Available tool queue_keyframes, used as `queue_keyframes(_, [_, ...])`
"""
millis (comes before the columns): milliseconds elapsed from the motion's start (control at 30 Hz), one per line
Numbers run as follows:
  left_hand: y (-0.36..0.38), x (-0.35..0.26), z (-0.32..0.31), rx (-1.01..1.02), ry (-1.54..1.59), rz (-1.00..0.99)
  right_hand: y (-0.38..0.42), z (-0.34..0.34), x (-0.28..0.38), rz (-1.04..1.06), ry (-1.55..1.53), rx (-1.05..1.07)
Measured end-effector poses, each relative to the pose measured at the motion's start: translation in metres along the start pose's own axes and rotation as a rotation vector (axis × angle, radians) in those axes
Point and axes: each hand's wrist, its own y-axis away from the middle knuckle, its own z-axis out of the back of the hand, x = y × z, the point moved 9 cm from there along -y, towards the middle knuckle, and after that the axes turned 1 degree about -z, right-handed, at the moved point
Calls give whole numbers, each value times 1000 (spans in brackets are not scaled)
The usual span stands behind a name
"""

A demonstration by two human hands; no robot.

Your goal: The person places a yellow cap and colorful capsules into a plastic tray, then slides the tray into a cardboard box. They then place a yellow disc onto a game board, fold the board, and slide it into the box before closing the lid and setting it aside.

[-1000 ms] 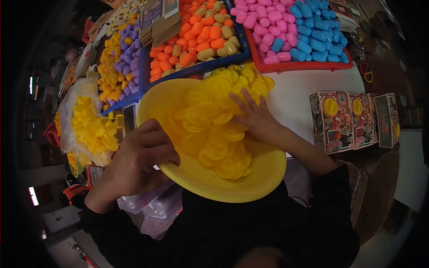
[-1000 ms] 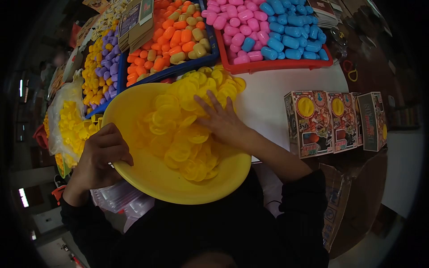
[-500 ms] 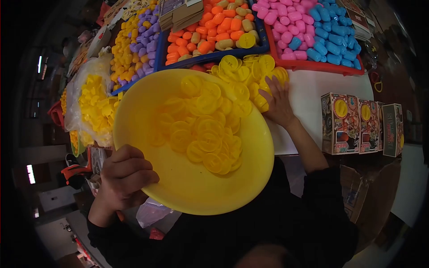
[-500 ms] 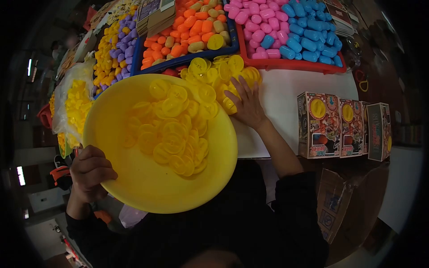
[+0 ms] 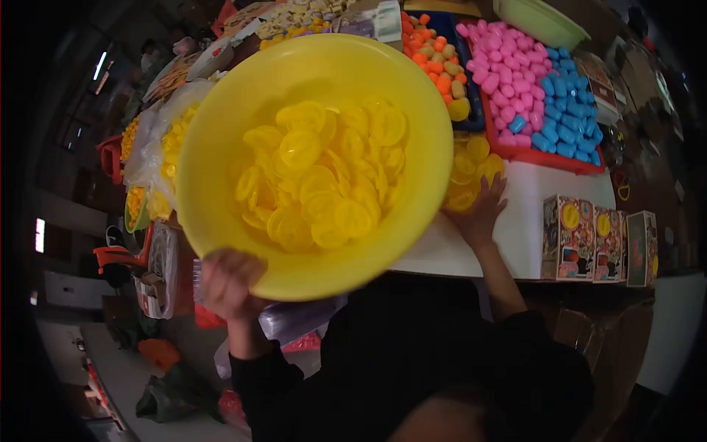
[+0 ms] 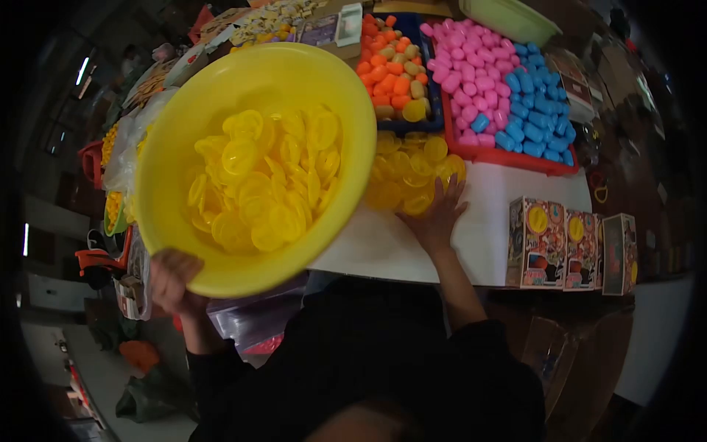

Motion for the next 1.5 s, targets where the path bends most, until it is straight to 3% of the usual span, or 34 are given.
queue_keyframes(167, [-62, 138, -83, -208, 21, 96, -8, 2, 2, 5, 14, -19])
queue_keyframes(333, [-121, 284, -199, -283, -104, 110, -4, 4, 6, 73, -31, 12])
queue_keyframes(400, [-135, 335, -239, -289, -139, 201, 0, -1, 1, 90, -33, 37])
queue_keyframes(633, [-119, 413, -331, -249, -259, 328, 1, -2, 2, 156, 47, 16])
queue_keyframes(800, [-94, 406, -345, -120, -268, 350, 2, 5, 2, 159, -69, -7])
queue_keyframes(867, [-89, 417, -356, 18, -202, 346, 6, 3, 1, 173, -60, 9])
queue_keyframes(967, [-86, 397, -347, 48, -375, 234, 9, -3, 6, 203, -14, 94])
queue_keyframes(1033, [-87, 379, -321, -13, -499, 228, 6, -6, 13, 241, 17, 149])
queue_keyframes(1133, [-88, 303, -261, 14, -309, 119, -4, 14, 18, 251, -114, 64])
queue_keyframes(1200, [-68, 252, -221, 131, -228, 257, -40, 30, 25, 285, -159, -53])
queue_keyframes(1333, [3, 182, -157, 269, -157, 405, -136, 18, 45, 312, 45, -35])
queue_keyframes(1433, [65, 180, -94, 296, -244, 623, -168, -23, 43, 368, 263, 139])
queue_keyframes(1467, [94, 185, -62, 183, -177, 728, -170, -41, 32, 405, 324, 229])
queue_keyframes(1500, [123, 187, -37, 210, -276, 801, -169, -49, 28, 422, 245, 305])
